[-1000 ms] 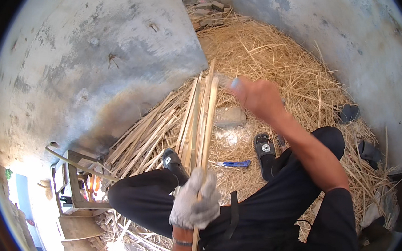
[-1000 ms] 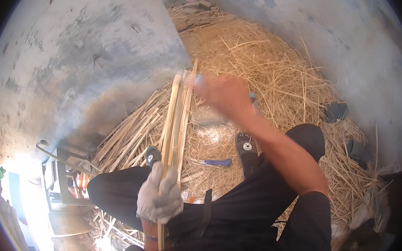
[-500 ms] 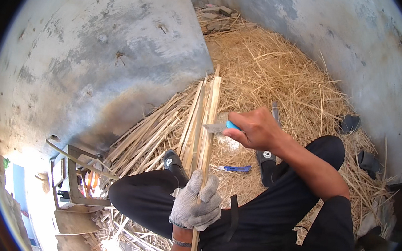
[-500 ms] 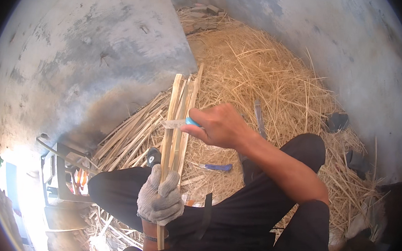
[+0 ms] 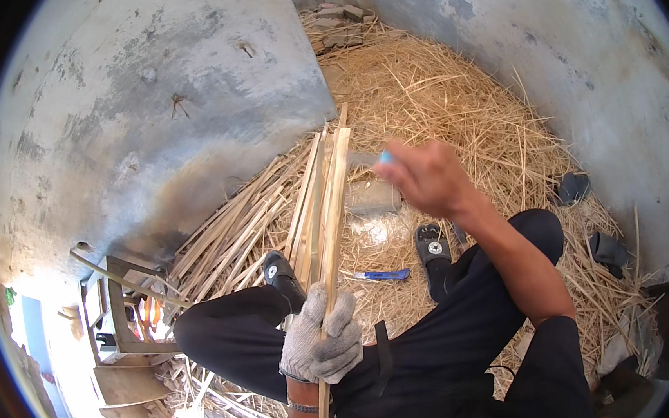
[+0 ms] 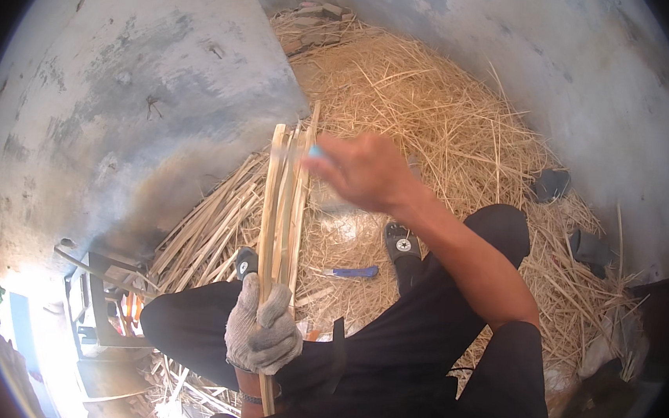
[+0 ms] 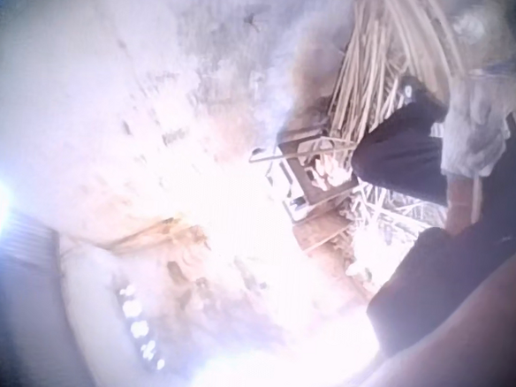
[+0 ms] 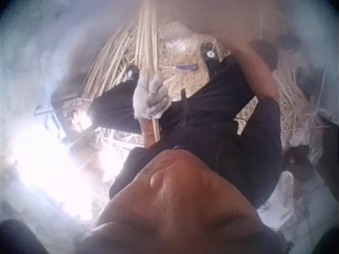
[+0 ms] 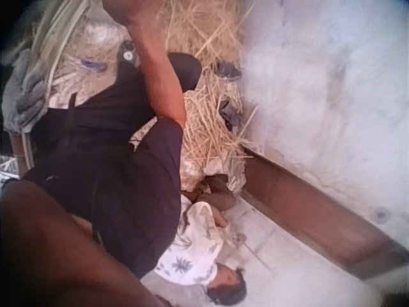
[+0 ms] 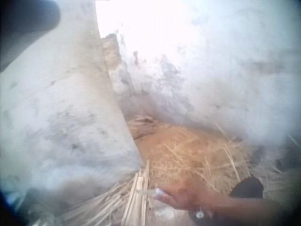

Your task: The person sits on a straw-covered floor and uses a knife to split a long bamboo stick into thin strips. They hold the bamboo with a gloved left hand and repeatedly slice downward with the knife in the right hand, separating the material into narrow pieces.

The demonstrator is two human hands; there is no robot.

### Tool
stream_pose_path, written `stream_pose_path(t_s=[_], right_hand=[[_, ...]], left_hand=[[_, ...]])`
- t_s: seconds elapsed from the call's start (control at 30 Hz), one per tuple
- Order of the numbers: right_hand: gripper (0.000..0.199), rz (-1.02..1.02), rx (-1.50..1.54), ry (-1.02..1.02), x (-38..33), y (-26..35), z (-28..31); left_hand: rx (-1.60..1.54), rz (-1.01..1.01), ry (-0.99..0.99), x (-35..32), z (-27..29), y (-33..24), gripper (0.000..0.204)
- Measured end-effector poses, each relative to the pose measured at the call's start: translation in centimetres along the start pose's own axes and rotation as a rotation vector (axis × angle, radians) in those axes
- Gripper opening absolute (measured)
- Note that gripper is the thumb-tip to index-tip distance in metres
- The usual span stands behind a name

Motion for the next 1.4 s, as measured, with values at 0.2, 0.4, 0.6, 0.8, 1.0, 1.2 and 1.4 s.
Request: stream_pose_path(t_s=[0.2, 0.4, 0.6, 0.8, 1.0, 1.2, 1.4], right_hand=[[0.048, 0.121, -0.055, 0.068, -0.6, 0.8, -2.4], [0.054, -0.437, -0.620, -0.280, 2.3, -8.5, 3.2], [0.049, -0.196, -0.199, -0.299, -0.2, -4.8, 3.0], [0.048, 0.199, -0.002, 0.131, -1.3, 1.8, -2.6], [0.048, 0.164, -0.197, 0.008, -0.6, -0.3, -3.7], [0.046, -0.417, -0.423, -0.342, 1.9, -6.4, 4.4], [0.045, 0.009, -0.020, -0.094, -0.5, -0.3, 1.0]], left_hand=[[0.072, 0.025, -0.058, -0.1, -0.3, 0.0, 0.055], [0.213, 0.067, -0.129, -1.2, -2.2, 1.9, 0.053], [0.062, -0.033, -0.001, -1.2, -0.4, 0.4, 0.052], [0.261, -0.015, -0.205, -1.1, -0.4, 0.2, 0.050], [0.298, -0.028, -0.234, -0.9, -0.6, -0.1, 0.043], [0.481, 0.120, -0.367, -1.6, -2.3, 1.2, 0.040], [0.715, -0.052, -0.464, -1.2, -0.7, -2.0, 0.034]])
Point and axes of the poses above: each hand's wrist, its own x-axis towards the middle knuckle, its own z-axis out of the back of the hand, y = z × x, the point moved 3 cm from there along x, towards the middle knuckle, and after that the axes turned 12 degrees about x, right-handed, at the moved point
